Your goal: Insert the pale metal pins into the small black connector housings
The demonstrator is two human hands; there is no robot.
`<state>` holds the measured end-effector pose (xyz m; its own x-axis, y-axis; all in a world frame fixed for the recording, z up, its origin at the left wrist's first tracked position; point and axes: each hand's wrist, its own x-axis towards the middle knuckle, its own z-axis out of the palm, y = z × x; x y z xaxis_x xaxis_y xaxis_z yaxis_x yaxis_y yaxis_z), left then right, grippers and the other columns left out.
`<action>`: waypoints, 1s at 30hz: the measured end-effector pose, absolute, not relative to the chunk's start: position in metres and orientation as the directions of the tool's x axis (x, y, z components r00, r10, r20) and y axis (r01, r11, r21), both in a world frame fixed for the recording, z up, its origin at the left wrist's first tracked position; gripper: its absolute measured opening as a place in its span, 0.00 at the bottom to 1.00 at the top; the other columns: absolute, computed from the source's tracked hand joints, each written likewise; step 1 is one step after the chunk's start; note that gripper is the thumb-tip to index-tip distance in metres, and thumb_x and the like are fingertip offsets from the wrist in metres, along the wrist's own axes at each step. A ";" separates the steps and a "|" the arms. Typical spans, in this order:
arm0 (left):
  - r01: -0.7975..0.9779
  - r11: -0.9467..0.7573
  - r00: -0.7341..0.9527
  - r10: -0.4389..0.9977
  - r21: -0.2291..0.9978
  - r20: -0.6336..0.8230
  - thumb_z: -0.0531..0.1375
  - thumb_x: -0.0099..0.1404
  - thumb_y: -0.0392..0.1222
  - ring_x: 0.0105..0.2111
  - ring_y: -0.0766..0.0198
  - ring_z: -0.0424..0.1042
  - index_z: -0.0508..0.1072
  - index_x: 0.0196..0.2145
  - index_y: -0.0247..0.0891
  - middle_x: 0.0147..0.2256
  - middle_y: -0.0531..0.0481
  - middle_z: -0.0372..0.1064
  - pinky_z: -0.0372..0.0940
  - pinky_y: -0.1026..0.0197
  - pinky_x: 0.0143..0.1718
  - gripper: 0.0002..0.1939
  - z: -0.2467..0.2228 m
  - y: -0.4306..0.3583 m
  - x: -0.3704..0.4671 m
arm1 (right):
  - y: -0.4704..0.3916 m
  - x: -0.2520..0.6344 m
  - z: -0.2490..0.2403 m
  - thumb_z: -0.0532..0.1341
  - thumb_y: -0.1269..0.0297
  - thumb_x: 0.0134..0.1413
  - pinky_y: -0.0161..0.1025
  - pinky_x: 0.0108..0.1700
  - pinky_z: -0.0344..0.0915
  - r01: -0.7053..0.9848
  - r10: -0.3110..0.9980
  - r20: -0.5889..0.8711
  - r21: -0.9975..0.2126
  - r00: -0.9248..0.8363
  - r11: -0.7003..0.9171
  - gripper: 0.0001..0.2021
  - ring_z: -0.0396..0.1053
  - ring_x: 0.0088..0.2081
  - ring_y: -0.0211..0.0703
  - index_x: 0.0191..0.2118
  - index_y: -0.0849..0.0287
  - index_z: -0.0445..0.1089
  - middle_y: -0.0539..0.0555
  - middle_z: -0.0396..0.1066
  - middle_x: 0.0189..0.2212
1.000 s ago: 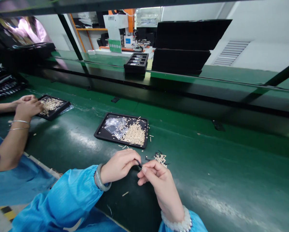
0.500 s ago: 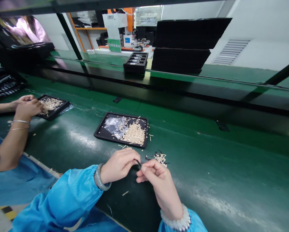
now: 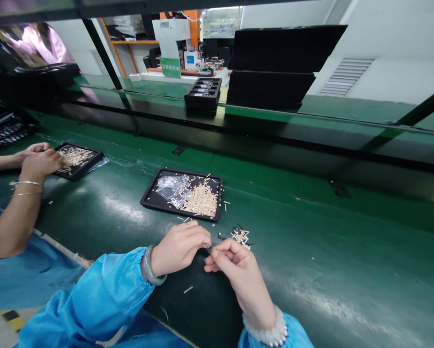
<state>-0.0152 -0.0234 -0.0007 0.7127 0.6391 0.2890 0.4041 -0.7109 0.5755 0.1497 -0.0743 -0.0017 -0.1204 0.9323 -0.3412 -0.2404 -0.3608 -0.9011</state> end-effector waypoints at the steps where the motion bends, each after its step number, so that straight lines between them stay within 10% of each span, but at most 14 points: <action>1: 0.404 -0.715 0.717 0.635 0.571 0.288 0.45 0.62 0.31 0.35 0.62 0.66 0.69 0.34 0.37 0.36 0.45 0.70 0.57 0.59 0.44 0.14 -0.001 -0.023 -0.015 | -0.074 0.150 -0.002 0.67 0.57 0.43 0.36 0.32 0.66 -0.234 0.936 -0.334 -0.906 -0.114 -0.352 0.13 0.71 0.25 0.40 0.26 0.61 0.68 0.52 0.73 0.21; 10: 0.387 -0.507 0.563 0.792 0.770 0.238 0.48 0.64 0.35 0.35 0.65 0.67 0.69 0.35 0.38 0.34 0.49 0.70 0.61 0.62 0.41 0.10 -0.007 -0.026 -0.012 | -0.072 0.155 -0.002 0.62 0.50 0.49 0.38 0.31 0.68 -0.391 0.911 -0.386 -0.823 -0.148 -0.412 0.18 0.72 0.25 0.42 0.34 0.63 0.72 0.57 0.75 0.26; 20: 0.369 -0.583 0.585 0.751 0.723 0.307 0.46 0.61 0.27 0.52 0.64 0.60 0.61 0.50 0.38 0.51 0.46 0.61 0.56 0.59 0.54 0.21 -0.009 -0.019 -0.014 | -0.050 0.197 -0.005 0.66 0.57 0.46 0.37 0.32 0.67 0.050 0.932 -0.282 -0.959 -0.230 -0.278 0.13 0.71 0.26 0.41 0.31 0.63 0.71 0.54 0.73 0.23; 25: 0.451 -0.581 0.595 0.761 0.678 0.257 0.48 0.63 0.31 0.49 0.63 0.63 0.64 0.46 0.39 0.49 0.47 0.62 0.59 0.59 0.51 0.15 -0.013 -0.019 -0.013 | -0.015 0.238 -0.032 0.64 0.51 0.46 0.41 0.35 0.68 0.140 0.969 0.007 -0.990 0.247 -0.029 0.22 0.72 0.32 0.44 0.43 0.61 0.66 0.58 0.73 0.36; 30: 0.511 -0.613 0.649 0.735 0.602 0.197 0.48 0.64 0.34 0.46 0.64 0.65 0.65 0.44 0.40 0.47 0.49 0.63 0.61 0.61 0.48 0.12 -0.019 -0.019 -0.010 | -0.008 0.248 -0.056 0.63 0.46 0.43 0.41 0.32 0.69 0.181 0.968 -0.021 -0.981 0.248 -0.068 0.23 0.72 0.29 0.45 0.38 0.62 0.69 0.59 0.74 0.31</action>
